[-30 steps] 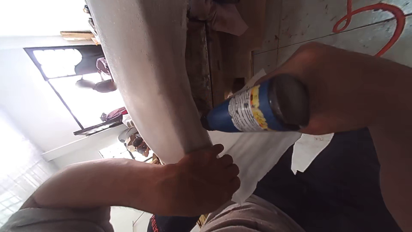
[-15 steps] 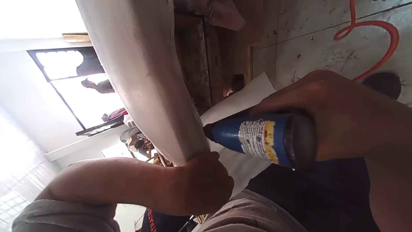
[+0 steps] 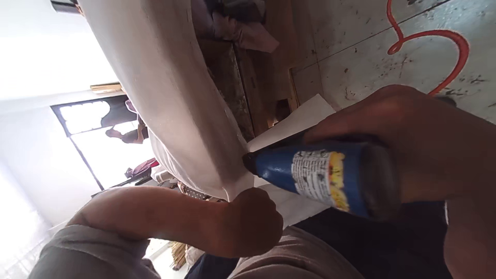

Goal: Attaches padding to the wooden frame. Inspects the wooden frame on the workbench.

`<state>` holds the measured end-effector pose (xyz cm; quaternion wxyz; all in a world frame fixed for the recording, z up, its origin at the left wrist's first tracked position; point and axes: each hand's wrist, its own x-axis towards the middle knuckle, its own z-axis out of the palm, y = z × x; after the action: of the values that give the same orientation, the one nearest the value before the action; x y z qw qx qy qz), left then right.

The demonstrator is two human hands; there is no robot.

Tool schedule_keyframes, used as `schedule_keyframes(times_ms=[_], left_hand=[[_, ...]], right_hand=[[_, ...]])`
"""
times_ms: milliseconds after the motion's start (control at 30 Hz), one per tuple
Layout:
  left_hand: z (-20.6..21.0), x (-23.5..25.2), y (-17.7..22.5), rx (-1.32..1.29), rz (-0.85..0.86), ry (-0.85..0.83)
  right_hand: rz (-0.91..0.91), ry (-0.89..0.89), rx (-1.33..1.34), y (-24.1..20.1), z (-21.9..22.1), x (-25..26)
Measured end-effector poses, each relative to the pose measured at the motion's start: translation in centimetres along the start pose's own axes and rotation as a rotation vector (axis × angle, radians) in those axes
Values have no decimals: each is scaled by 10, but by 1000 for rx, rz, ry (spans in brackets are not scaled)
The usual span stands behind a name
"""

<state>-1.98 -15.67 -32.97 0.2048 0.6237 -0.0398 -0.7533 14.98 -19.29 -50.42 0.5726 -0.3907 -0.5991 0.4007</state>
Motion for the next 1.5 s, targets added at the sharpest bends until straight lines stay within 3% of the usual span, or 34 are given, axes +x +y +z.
schedule_keyframes(times_ms=[167, 333, 433, 567, 700, 767, 867, 933, 1000, 1067, 1133, 1233, 1300, 1400, 1500], left_hand=[[9, 16, 1, -64, -139, -63], [42, 37, 2, -41, -297, 49], [44, 39, -2, -33, -381, 17], [38, 29, -6, 78, -411, -67], [48, 29, -13, 268, -441, -13], [61, 23, -14, 406, -356, 195], [109, 29, -37, 732, 88, 951], [144, 24, -43, 791, 258, 1252], [192, 16, -49, 625, 278, 1554], [250, 21, -64, 243, 206, 1759], [312, 38, -78, -297, 61, 1777], [376, 69, -86, -1127, -71, 1582], [381, 88, -87, -1376, -5, 1536], [338, 113, -96, -1699, 203, 1643], [285, 137, -142, -1875, 156, 1777]], right_hand=[[31, 162, -133, -14, 16, -30], [137, 300, -44, -30, 54, -76], [124, 419, -36, -39, 83, -87], [166, 486, -135, -46, 114, -86], [181, 623, -215, -51, 138, -88], [201, 712, -192, -56, 155, -95], [214, 836, -130, -66, 183, -118], [222, 924, -151, -76, 207, -130], [237, 968, -160, -86, 231, -139], [279, 1016, -145, -97, 251, -144], [380, 1049, -124, -116, 266, -144], [507, 1030, -158, -154, 279, -138], [503, 991, -182, -170, 284, -138], [513, 894, -237, -189, 284, -142], [552, 780, -300, -212, 276, -137]])
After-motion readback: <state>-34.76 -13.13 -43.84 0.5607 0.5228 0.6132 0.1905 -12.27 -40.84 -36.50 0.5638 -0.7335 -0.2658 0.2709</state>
